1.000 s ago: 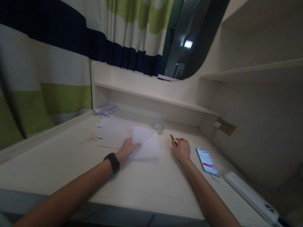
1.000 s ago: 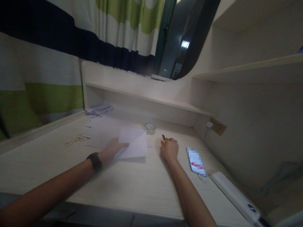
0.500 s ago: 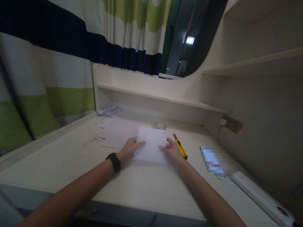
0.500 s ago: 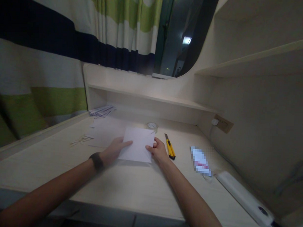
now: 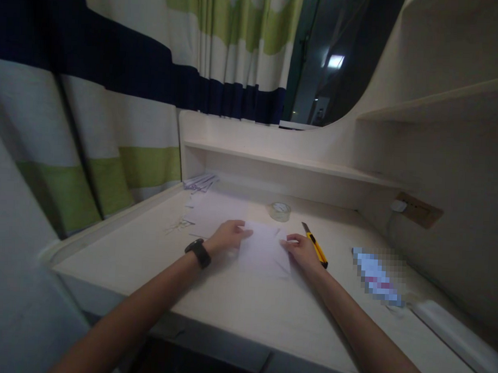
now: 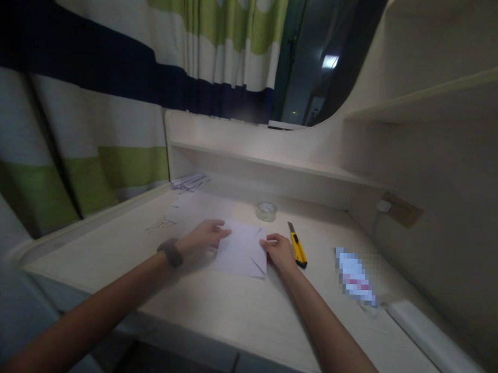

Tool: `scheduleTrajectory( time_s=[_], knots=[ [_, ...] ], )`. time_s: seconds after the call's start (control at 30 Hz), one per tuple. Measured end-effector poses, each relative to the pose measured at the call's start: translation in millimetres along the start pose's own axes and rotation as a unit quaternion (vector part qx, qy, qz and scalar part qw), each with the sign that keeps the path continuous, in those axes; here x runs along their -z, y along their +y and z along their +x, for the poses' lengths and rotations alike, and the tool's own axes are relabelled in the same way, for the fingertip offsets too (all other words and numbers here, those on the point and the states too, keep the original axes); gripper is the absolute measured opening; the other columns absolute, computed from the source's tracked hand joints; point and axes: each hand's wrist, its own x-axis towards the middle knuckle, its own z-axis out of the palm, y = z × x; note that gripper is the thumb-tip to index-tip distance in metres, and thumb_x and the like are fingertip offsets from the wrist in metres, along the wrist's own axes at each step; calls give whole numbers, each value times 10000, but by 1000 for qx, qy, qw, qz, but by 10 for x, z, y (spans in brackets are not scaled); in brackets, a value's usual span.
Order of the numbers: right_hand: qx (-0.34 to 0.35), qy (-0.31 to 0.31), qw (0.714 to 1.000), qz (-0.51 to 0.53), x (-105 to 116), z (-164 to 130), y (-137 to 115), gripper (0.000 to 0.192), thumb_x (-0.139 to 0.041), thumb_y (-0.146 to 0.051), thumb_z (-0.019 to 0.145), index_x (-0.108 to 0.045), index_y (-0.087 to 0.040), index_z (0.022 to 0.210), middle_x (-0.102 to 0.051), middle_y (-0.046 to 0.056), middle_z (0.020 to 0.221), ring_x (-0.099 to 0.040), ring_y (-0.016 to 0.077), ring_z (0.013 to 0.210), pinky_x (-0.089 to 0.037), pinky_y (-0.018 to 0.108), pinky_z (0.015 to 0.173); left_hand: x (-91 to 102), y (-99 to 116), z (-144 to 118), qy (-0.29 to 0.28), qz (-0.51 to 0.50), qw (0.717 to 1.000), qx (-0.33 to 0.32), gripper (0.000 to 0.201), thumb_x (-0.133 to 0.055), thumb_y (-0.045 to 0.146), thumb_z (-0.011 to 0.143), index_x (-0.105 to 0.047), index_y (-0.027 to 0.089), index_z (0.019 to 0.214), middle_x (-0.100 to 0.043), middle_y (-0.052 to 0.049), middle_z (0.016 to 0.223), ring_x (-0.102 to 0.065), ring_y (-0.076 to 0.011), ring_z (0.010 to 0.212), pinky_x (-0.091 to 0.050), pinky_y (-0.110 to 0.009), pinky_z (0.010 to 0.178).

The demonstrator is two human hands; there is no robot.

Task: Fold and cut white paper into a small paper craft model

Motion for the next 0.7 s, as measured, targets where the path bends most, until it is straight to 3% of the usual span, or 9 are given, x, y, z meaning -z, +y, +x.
scheduleTrajectory(
  time_s=[0.07, 0.17, 0.23, 0.33, 0.4, 0.53, 0.7],
  knots=[
    [9, 0, 997, -74, 17, -22, -29, 303, -635, -370, 719, -584, -167, 938, -659, 23, 610, -588, 154, 476, -406, 235, 452, 285, 56, -51, 15, 146, 988, -49, 432, -680, 378, 674, -650, 143, 1035, -687, -89, 731, -615, -202, 589, -451, -293, 577],
    [69, 36, 960, -270, 46, -64, -104, 376, -567, -433, 782, -565, -170, 1050, -627, 25, 547, -612, 200, 554, -397, 266, 527, 839, 133, -236, 66, 348, 929, -108, 212, -633, 335, 702, -711, 200, 846, -700, -87, 824, -620, -236, 777, -426, -303, 731],
    [100, 97, 911, -388, 62, -90, -161, 426, -529, -444, 810, -540, -158, 1125, -642, 62, 604, -628, 239, 643, -380, 290, 569, 1196, 152, -395, 97, 435, 893, -60, 157, -620, 287, 696, -714, 224, 805, -703, -79, 878, -604, -252, 865, -406, -300, 771],
    [110, 97, 884, -444, 65, -118, -218, 397, -469, -431, 847, -539, -164, 1132, -657, 78, 660, -634, 247, 677, -351, 292, 573, 1561, 114, -583, 156, 562, 813, -1, 179, -567, 253, 713, -716, 210, 802, -700, -106, 897, -594, -291, 898, -390, -324, 769],
    [123, 75, 881, -450, 54, -126, -220, 368, -451, -409, 857, -548, -168, 1117, -666, 75, 672, -635, 241, 681, -343, 289, 576, 1663, 59, -638, 160, 604, 781, 8, 210, -538, 266, 737, -717, 200, 825, -697, -118, 919, -594, -296, 909, -388, -323, 762],
    [143, 43, 873, -464, 27, -122, -162, 310, -437, -373, 862, -576, -187, 1068, -680, 71, 684, -633, 236, 678, -340, 284, 577, 1667, -42, -627, 152, 631, 761, -2, 263, -487, 300, 783, -707, 204, 889, -691, -118, 956, -597, -279, 906, -391, -303, 723],
    [156, 38, 865, -475, 20, -108, -121, 295, -426, -356, 860, -600, -198, 1039, -676, 74, 675, -634, 241, 670, -336, 285, 569, 1651, -97, -600, 152, 663, 732, 34, 287, -463, 338, 795, -706, 184, 790, -688, -146, 853, -609, -280, 801, -381, -299, 649]
  ],
)
